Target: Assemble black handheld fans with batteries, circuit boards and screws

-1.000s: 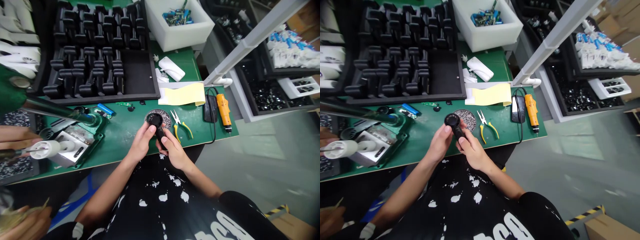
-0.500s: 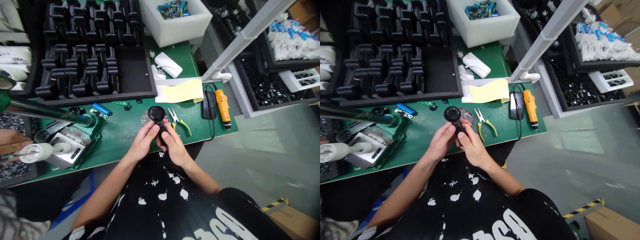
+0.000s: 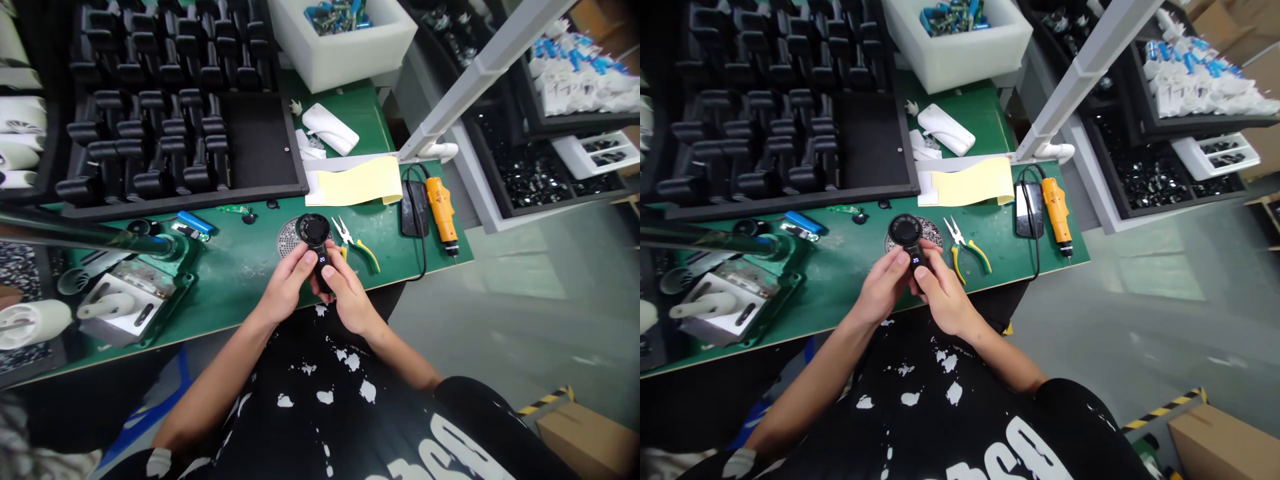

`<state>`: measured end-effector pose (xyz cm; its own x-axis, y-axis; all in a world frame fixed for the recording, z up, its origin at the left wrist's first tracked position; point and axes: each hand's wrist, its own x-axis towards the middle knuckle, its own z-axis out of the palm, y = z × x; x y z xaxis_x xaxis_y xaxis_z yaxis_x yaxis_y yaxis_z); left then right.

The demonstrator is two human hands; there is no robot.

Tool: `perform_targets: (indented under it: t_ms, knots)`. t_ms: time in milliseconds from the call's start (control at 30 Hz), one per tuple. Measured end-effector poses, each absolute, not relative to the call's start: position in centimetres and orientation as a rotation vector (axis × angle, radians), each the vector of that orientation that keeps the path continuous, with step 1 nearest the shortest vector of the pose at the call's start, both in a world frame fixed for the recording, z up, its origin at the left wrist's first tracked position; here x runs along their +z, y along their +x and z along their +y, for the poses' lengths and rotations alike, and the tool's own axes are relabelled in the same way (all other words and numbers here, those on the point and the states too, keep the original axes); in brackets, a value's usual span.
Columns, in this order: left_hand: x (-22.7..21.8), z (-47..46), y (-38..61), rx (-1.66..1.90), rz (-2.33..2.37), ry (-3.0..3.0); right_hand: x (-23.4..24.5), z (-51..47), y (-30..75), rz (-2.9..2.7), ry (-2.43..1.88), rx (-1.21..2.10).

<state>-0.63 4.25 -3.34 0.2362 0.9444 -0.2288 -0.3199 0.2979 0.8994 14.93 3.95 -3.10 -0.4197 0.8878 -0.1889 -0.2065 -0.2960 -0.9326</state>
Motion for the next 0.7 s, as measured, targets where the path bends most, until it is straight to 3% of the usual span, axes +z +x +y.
perform_targets:
  t_ms: [700]
  knots:
    - [-3.28, 4.33, -0.44, 1.031, 0.918, 0.855, -3.28, 3.86, 15.02, -1.173, -0.983, 1.821]
